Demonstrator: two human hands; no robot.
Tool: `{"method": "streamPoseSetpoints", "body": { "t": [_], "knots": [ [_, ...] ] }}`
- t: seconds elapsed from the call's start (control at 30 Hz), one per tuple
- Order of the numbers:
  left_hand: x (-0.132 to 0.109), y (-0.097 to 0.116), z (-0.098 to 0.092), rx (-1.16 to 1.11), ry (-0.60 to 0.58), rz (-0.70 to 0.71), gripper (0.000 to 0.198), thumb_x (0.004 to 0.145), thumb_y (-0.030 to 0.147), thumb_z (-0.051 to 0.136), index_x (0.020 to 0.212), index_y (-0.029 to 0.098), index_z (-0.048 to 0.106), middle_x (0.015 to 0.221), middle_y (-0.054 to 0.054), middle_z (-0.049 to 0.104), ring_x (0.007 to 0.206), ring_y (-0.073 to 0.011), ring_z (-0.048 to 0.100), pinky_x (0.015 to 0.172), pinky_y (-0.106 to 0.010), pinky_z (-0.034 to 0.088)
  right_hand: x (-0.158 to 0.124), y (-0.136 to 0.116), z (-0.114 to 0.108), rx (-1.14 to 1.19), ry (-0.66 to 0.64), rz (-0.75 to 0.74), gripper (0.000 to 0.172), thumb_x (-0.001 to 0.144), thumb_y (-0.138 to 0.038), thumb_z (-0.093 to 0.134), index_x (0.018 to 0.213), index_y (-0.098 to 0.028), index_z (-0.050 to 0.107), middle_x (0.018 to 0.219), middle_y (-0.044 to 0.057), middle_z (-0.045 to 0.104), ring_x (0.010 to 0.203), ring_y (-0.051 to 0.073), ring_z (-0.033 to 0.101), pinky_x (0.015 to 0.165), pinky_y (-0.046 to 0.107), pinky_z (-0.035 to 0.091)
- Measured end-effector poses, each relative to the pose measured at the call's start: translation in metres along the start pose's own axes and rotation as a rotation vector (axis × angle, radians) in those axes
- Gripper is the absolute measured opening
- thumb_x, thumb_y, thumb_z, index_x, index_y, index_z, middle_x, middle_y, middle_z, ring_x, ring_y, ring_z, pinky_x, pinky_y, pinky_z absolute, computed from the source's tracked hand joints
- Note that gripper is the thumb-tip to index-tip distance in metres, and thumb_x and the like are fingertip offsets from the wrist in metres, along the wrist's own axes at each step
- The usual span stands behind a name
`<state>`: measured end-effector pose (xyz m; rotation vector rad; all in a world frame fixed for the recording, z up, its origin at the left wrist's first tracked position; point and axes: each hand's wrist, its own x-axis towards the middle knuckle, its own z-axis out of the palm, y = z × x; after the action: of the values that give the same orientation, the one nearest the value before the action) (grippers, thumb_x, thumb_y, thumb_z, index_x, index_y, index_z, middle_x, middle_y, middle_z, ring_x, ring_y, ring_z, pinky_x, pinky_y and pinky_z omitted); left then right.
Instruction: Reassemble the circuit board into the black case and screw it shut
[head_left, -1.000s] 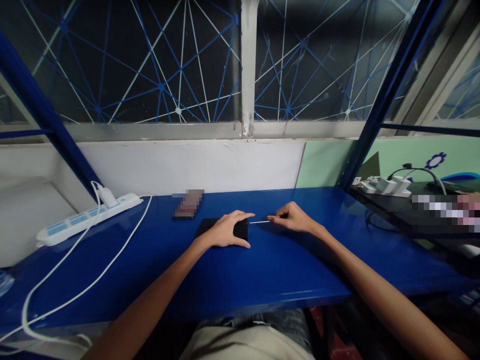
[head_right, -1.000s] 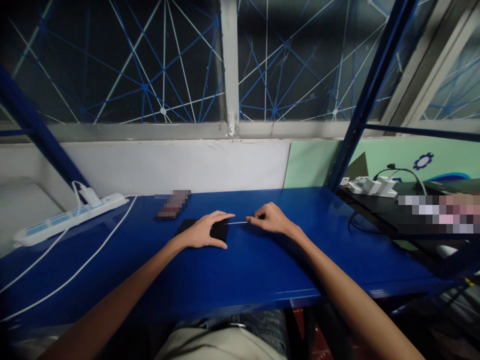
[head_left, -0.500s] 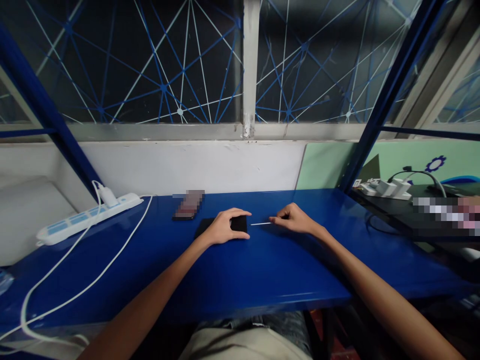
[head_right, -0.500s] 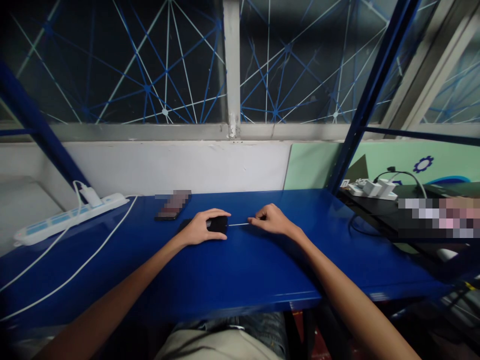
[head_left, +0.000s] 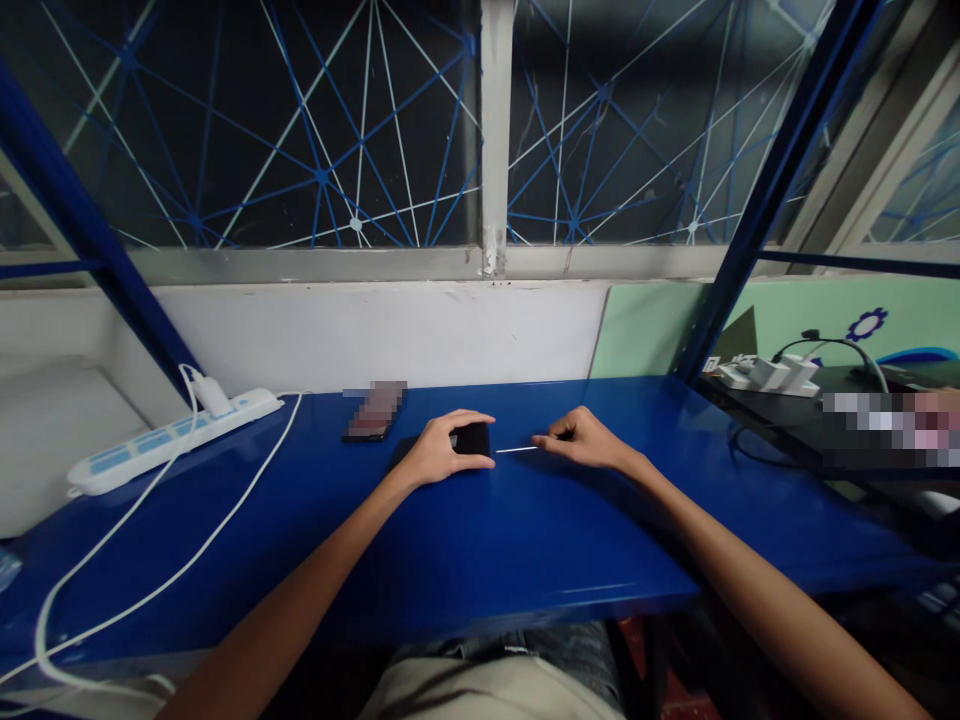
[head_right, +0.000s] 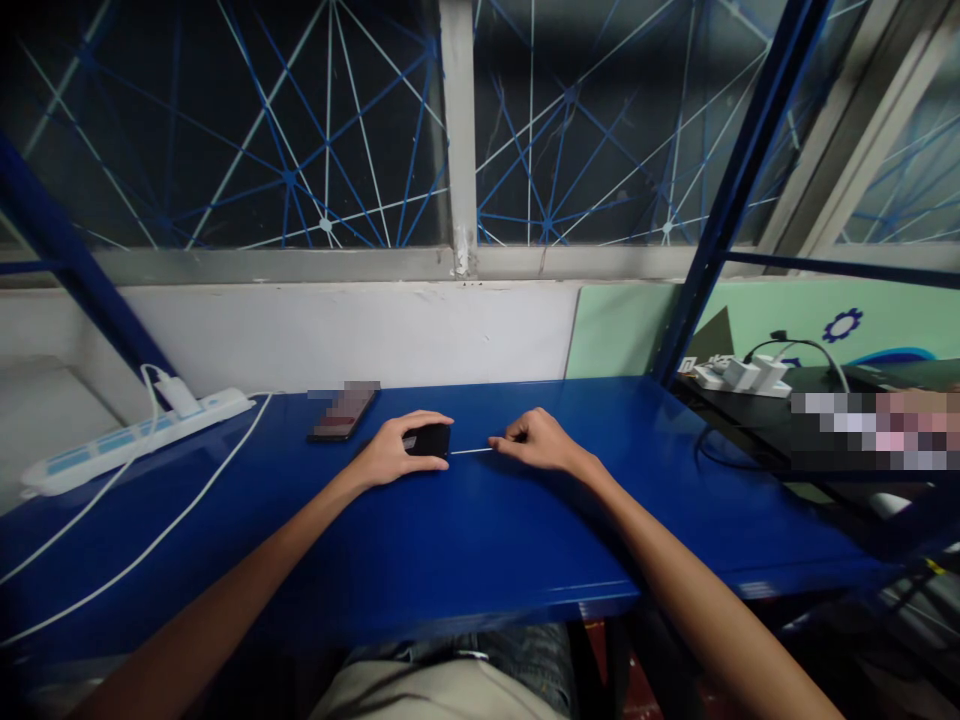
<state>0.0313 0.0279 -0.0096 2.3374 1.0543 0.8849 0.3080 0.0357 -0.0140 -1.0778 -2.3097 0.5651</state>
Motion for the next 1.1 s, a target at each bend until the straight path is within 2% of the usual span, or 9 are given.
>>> {"method": "streamPoseSetpoints", "body": {
  "t": [0.27,0.4,0.57,0.7,0.8,0.87,0.97,1.1],
  "knots": [
    [0.0,0.0,0.002,0.017,-0.007,0.003,0.057,0.069,0.049,0.079,0.119,0.03,0.063,0.127,-0.006,0.06,0.119,-0.0282,0.054,0.1,-0.045,0.043,0.0,-0.004,0.001,-0.04,-0.006,-0.026,0.054,0.087,-0.05,0.05,0.046,-0.017,0.036,0.051,-0.005,0.023,0.051,0.008,0.017,0.048,0.027,0.014],
    [-0.001,0.0,0.004,0.032,-0.013,0.021,0.055,0.069,0.047,0.079,0.119,0.029,0.063,0.126,-0.006,0.06,0.117,-0.028,0.055,0.099,-0.044,0.044,-0.001,-0.002,0.0,-0.026,-0.025,0.003,0.053,0.085,-0.053,0.053,0.048,-0.016,0.044,0.05,-0.005,0.027,0.049,0.008,0.02,0.048,0.027,0.016],
    [-0.002,-0.002,0.01,0.052,-0.054,0.026,0.057,0.068,0.048,0.079,0.119,0.03,0.063,0.126,-0.007,0.06,0.115,-0.0284,0.057,0.095,-0.041,0.047,-0.003,-0.004,-0.007,0.125,-0.149,0.043,0.039,0.077,-0.052,0.064,0.066,-0.014,0.062,0.055,-0.003,0.048,0.051,0.009,0.036,0.049,0.025,0.027],
    [-0.003,-0.005,0.014,0.092,-0.093,0.025,0.058,0.067,0.05,0.079,0.12,0.03,0.063,0.127,-0.007,0.06,0.116,-0.0297,0.056,0.096,-0.042,0.047,-0.003,-0.004,-0.01,0.258,-0.259,0.028,0.031,0.067,-0.039,0.077,0.08,-0.015,0.063,0.069,-0.001,0.057,0.061,0.011,0.048,0.056,0.023,0.036],
    [-0.003,-0.006,0.015,0.12,-0.1,0.027,0.058,0.067,0.05,0.079,0.119,0.03,0.064,0.127,-0.007,0.061,0.115,-0.0299,0.057,0.097,-0.042,0.046,-0.002,0.001,-0.008,0.3,-0.261,0.03,0.028,0.063,-0.031,0.079,0.078,-0.016,0.061,0.072,-0.001,0.058,0.065,0.012,0.051,0.058,0.023,0.039],
    [-0.003,-0.007,0.016,0.136,-0.105,0.031,0.057,0.067,0.05,0.079,0.119,0.03,0.064,0.127,-0.007,0.061,0.115,-0.0297,0.057,0.097,-0.042,0.046,-0.001,0.005,-0.006,0.325,-0.269,0.064,0.028,0.063,-0.032,0.079,0.077,-0.015,0.061,0.069,-0.002,0.057,0.06,0.011,0.051,0.055,0.022,0.038],
    [-0.003,-0.008,0.016,0.148,-0.109,0.034,0.056,0.068,0.05,0.079,0.119,0.03,0.065,0.127,-0.007,0.061,0.115,-0.0294,0.057,0.097,-0.042,0.046,-0.001,0.009,-0.005,0.387,-0.351,0.122,0.033,0.07,-0.043,0.075,0.08,-0.014,0.064,0.063,-0.002,0.055,0.049,0.009,0.047,0.047,0.022,0.037],
    [-0.003,-0.009,0.017,0.144,-0.114,0.031,0.056,0.069,0.052,0.078,0.119,0.03,0.064,0.128,-0.006,0.061,0.116,-0.0295,0.057,0.097,-0.041,0.046,-0.002,0.011,-0.007,0.368,-0.389,0.105,0.042,0.081,-0.054,0.062,0.08,-0.012,0.068,0.062,-0.001,0.055,0.047,0.008,0.045,0.044,0.023,0.034]
  ]
}}
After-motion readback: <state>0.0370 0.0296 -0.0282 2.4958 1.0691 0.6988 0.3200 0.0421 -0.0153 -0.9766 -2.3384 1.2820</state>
